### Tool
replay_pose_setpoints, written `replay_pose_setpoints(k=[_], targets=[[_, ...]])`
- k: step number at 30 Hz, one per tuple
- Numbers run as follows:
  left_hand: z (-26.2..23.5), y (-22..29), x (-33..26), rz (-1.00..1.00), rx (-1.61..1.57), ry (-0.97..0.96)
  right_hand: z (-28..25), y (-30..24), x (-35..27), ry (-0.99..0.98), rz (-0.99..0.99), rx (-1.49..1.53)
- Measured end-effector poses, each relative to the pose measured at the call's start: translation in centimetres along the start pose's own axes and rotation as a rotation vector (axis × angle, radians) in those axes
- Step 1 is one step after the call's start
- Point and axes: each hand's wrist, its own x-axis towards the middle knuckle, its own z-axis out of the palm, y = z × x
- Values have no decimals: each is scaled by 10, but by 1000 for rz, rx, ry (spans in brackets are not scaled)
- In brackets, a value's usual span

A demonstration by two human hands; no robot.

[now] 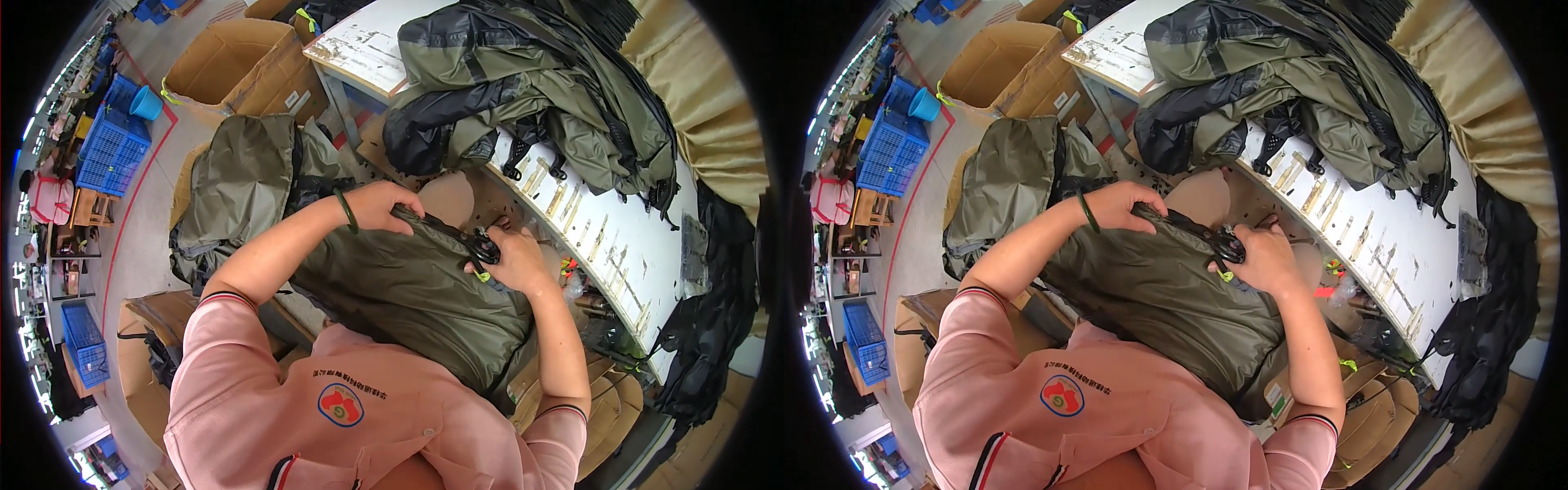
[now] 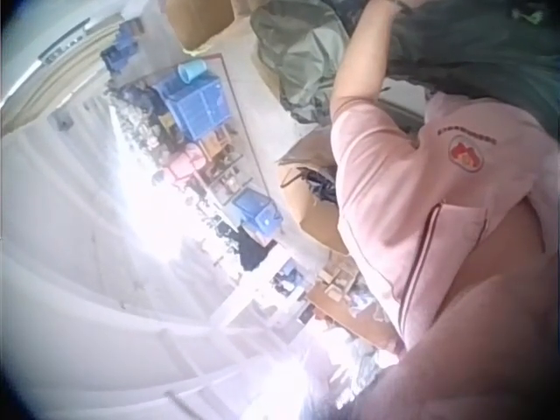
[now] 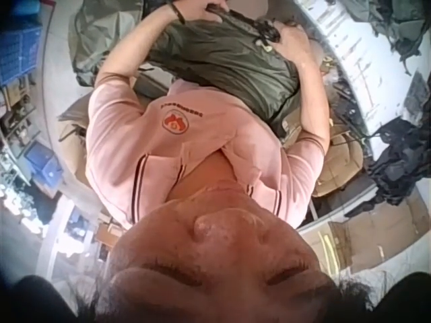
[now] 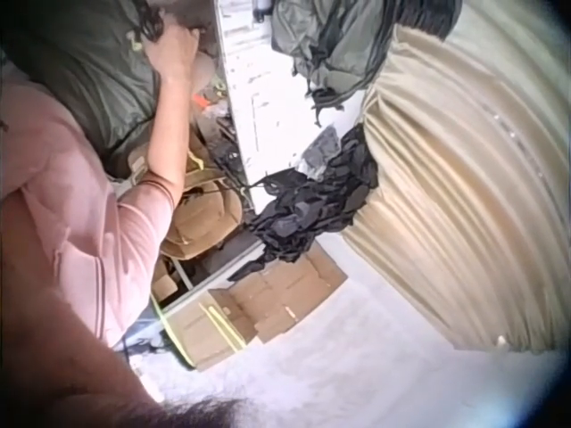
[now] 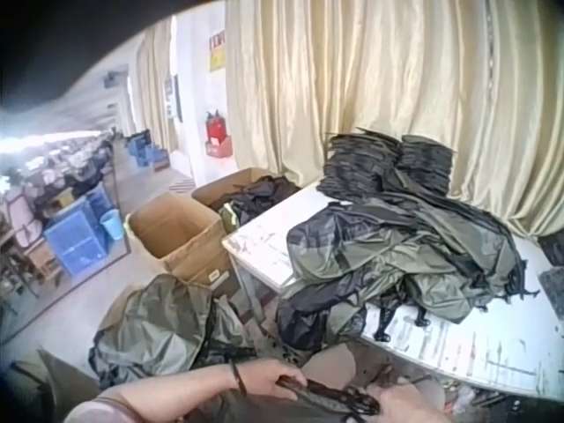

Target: Trimming excess threads and inspecting a green fabric product using scissors at a workstation.

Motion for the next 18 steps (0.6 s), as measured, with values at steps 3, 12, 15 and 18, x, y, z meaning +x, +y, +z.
replay_pose_setpoints(k=[3, 12, 15, 18], targets=[[1, 4, -1, -10, -8, 15, -4, -8, 5, -36, -4, 38], [2, 11, -2, -26, 38, 29, 11, -2, -2, -21, 71, 49], [1, 12, -2, -35, 57, 26, 10, -4, -2, -26, 76, 44], [1, 11, -3, -47, 59, 22, 10, -7, 1, -4, 39, 39]])
